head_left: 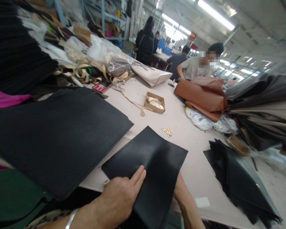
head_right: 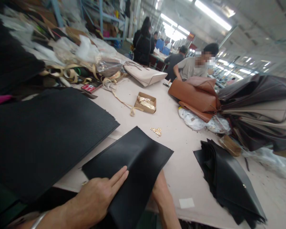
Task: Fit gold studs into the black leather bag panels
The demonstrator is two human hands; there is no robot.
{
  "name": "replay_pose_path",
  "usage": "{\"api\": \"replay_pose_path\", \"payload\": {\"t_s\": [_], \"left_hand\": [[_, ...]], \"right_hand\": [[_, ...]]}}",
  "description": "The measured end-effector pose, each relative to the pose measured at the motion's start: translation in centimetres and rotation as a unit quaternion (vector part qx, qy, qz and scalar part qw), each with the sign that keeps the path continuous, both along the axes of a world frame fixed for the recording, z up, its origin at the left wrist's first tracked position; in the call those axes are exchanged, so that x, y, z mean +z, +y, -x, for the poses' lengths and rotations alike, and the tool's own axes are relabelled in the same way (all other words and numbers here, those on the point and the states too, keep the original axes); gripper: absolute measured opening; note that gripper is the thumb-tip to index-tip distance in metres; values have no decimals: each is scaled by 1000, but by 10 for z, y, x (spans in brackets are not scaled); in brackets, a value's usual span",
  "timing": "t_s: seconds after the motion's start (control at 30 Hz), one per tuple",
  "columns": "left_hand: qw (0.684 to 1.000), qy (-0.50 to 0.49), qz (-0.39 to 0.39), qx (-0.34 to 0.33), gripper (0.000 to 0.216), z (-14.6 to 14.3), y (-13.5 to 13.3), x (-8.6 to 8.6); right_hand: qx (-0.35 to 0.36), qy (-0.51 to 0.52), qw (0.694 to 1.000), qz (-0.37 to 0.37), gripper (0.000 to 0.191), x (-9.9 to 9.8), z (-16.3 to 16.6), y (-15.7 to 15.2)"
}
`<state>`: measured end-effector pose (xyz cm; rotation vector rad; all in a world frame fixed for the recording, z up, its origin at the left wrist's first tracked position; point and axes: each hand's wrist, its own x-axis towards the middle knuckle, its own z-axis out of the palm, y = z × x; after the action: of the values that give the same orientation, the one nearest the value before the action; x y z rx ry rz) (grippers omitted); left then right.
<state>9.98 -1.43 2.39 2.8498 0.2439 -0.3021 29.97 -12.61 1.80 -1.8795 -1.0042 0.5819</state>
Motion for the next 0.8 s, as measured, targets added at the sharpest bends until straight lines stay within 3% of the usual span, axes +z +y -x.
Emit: {"api": "replay_pose_path", "payload": {"t_s": [0.07, 0.13, 0.23, 0.33, 0.53, 0.7, 0.8], "left_hand": [[1000, 1, -8, -8, 90, -1, -1, -5], [1000, 1, -2, -16, 93, -1, 0, -7], [999, 18, 8, -35, 95, -1, 1, -7], [998, 39, 9, -57, 94, -1, 4, -2], [995, 47, 0, -87, 86, 3, 19, 13], [996, 6, 12, -90, 90, 0, 12, -19], [998, -24, -2, -56, 86, -6, -1, -35]], "right_hand": [[-38, -101, 993, 51, 24, 1, -29, -6], [-110, -202, 967, 113, 27, 6, -64, -9], [-187, -254, 936, 158, 39, 13, -110, 0], [-154, -258, 937, 179, 37, 12, -130, 26], [-69, -309, 913, 258, 30, -3, -119, 81], [-39, -354, 881, 313, 27, 0, -117, 101], [-34, -354, 873, 335, 27, 5, -121, 108]]}}
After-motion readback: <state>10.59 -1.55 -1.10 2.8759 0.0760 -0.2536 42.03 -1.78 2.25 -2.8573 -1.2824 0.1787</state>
